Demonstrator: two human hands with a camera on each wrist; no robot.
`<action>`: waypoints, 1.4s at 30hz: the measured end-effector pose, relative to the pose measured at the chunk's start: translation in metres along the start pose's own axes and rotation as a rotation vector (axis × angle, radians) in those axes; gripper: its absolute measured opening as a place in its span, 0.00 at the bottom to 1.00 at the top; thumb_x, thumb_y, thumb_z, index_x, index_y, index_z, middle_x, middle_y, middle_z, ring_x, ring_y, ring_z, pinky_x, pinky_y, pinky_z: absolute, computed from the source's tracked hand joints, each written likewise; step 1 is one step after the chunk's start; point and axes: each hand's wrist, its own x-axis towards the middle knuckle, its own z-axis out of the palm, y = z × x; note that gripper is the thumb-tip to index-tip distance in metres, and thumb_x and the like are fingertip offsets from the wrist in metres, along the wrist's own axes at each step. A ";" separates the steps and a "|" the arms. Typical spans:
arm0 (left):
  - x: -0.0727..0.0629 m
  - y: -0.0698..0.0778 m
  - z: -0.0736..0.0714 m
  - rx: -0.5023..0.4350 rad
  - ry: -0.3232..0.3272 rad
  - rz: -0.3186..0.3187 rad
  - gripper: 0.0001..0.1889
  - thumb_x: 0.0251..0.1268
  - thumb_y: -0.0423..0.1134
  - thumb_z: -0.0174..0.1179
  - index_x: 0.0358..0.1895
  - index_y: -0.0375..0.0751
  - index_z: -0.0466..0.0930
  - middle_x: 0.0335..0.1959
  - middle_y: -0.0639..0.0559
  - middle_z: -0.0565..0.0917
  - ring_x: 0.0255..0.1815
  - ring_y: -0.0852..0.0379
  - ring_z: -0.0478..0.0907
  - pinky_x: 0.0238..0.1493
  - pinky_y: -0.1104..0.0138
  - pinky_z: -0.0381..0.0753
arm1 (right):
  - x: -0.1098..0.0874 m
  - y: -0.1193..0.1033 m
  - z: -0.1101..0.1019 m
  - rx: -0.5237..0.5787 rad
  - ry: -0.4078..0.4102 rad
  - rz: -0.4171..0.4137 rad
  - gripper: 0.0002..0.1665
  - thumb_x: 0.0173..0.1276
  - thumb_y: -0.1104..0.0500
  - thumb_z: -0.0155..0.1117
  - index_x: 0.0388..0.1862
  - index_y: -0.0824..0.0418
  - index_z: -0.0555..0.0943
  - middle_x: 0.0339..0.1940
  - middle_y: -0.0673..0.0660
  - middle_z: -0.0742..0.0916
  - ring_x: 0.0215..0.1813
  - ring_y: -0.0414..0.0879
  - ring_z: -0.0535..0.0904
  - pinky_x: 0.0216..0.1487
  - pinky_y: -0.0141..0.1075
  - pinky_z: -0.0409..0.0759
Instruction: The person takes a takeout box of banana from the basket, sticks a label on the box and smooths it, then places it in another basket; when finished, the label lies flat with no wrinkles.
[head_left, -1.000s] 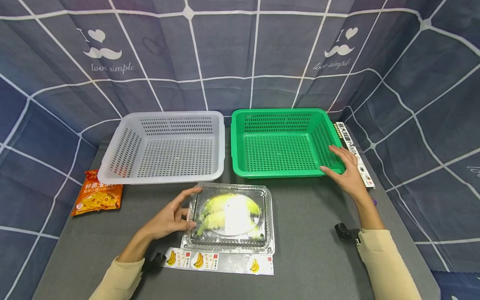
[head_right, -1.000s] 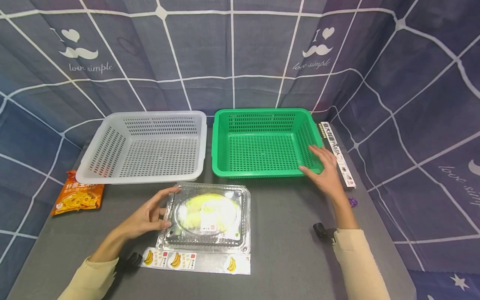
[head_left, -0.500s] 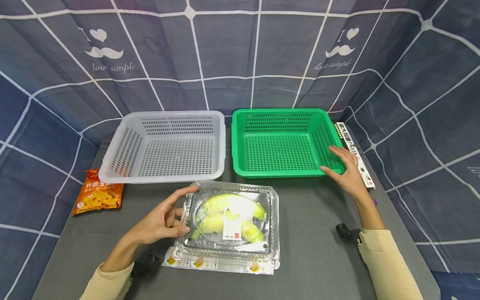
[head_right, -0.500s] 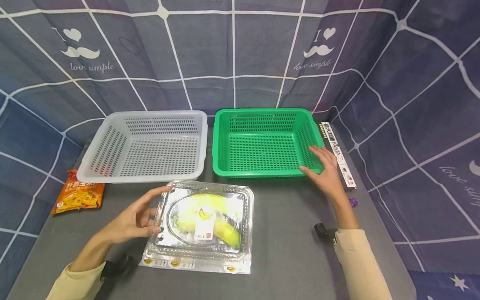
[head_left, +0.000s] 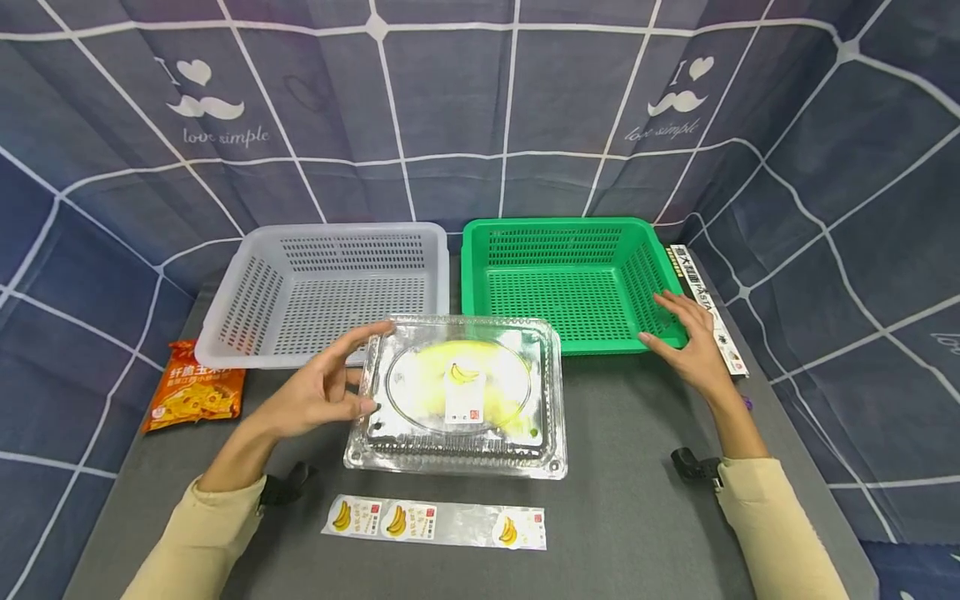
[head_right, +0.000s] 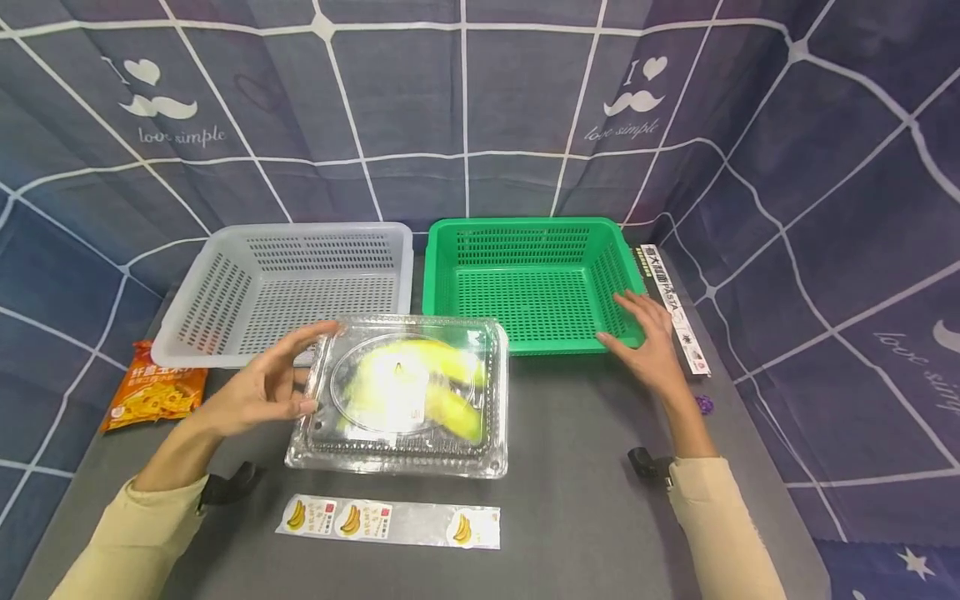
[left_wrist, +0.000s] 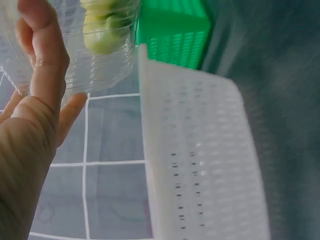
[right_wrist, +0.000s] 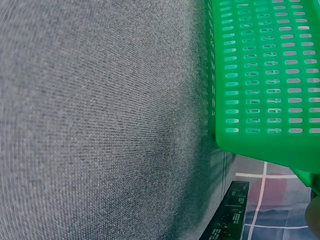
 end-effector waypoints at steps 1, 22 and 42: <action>0.006 0.002 -0.004 0.010 0.003 -0.003 0.47 0.57 0.14 0.53 0.78 0.37 0.41 0.79 0.42 0.43 0.34 0.58 0.79 0.27 0.64 0.83 | 0.000 0.000 0.000 0.003 0.001 -0.005 0.40 0.61 0.60 0.72 0.72 0.59 0.69 0.77 0.61 0.63 0.79 0.60 0.44 0.69 0.71 0.43; 0.110 -0.004 -0.045 0.137 0.106 -0.205 0.47 0.60 0.24 0.61 0.79 0.52 0.47 0.77 0.37 0.50 0.26 0.54 0.80 0.32 0.58 0.84 | -0.001 0.002 -0.001 -0.017 0.012 -0.033 0.38 0.62 0.60 0.72 0.71 0.59 0.70 0.77 0.62 0.63 0.79 0.59 0.44 0.69 0.71 0.42; 0.218 -0.028 -0.039 0.033 0.107 -0.348 0.46 0.63 0.27 0.62 0.78 0.61 0.47 0.77 0.43 0.48 0.38 0.45 0.82 0.42 0.51 0.84 | -0.001 0.004 -0.002 -0.008 0.019 -0.027 0.40 0.61 0.59 0.72 0.72 0.58 0.68 0.77 0.61 0.64 0.78 0.59 0.45 0.69 0.70 0.44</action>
